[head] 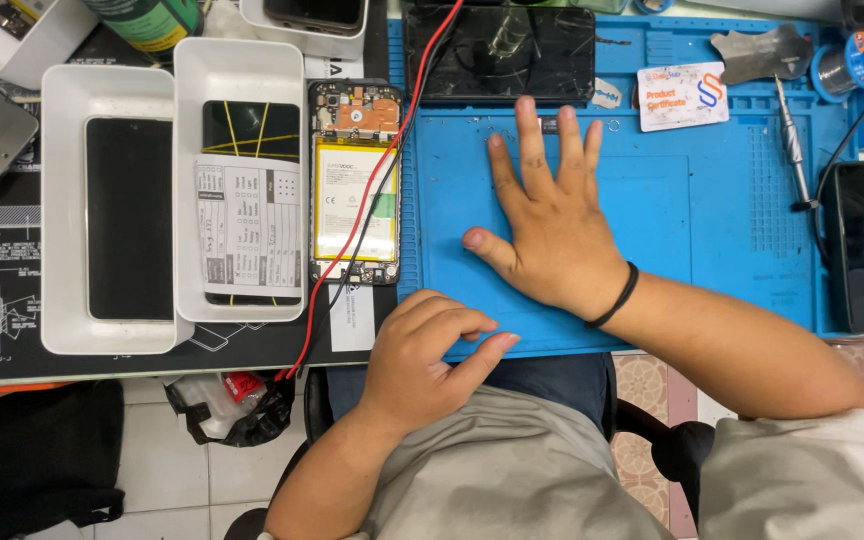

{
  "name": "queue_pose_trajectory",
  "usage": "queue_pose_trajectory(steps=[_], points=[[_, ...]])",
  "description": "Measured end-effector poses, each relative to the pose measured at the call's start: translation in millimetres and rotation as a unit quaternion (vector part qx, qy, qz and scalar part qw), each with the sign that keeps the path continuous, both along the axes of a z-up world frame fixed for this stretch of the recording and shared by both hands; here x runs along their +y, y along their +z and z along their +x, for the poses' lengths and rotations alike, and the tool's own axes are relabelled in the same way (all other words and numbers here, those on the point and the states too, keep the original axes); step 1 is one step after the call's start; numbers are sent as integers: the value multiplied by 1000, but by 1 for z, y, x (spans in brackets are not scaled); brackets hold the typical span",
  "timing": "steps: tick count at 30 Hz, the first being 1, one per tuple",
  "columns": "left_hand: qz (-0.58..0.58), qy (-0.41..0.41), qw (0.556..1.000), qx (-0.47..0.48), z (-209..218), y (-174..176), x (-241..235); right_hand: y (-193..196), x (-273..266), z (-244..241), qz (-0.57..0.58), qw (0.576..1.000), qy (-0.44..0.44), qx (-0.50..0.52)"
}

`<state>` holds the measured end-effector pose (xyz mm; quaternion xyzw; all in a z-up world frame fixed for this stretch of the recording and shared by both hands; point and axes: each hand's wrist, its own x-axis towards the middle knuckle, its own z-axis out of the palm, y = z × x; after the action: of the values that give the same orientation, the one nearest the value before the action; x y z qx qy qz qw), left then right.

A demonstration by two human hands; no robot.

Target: The person removes the SIM tray from a smartphone, uses a plastic card to pry open the back cover, and then uses a screwdriver to remove screws from the internal frame. The person handles the phone, SIM tray, plastic card, and screwdriver throughout the process.

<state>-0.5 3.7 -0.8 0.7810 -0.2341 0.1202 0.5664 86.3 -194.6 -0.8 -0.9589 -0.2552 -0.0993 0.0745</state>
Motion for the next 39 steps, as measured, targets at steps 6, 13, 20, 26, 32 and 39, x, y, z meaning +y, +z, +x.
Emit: queue_pose_trajectory(steps=[6,13,20,26,32,39], points=[[-9,4,1000,-2,0,-1,1,10,-7,6,11,1000,-11,-8],[-7,-4,1000,-4,0,1,0,1,-27,-9,-4,998,-67,2],[-11,5,1000,-13,-1,0,-1,-3,0,13,8,999,-30,-11],[-19,3,1000,-6,-2,0,1,5,-15,3,15,999,-42,-13],[-10,3,1000,-8,-1,-1,1,0,-34,-10,-1,998,-70,5],[-12,2,1000,-3,-1,1,1,3,-11,2,13,999,-36,1]])
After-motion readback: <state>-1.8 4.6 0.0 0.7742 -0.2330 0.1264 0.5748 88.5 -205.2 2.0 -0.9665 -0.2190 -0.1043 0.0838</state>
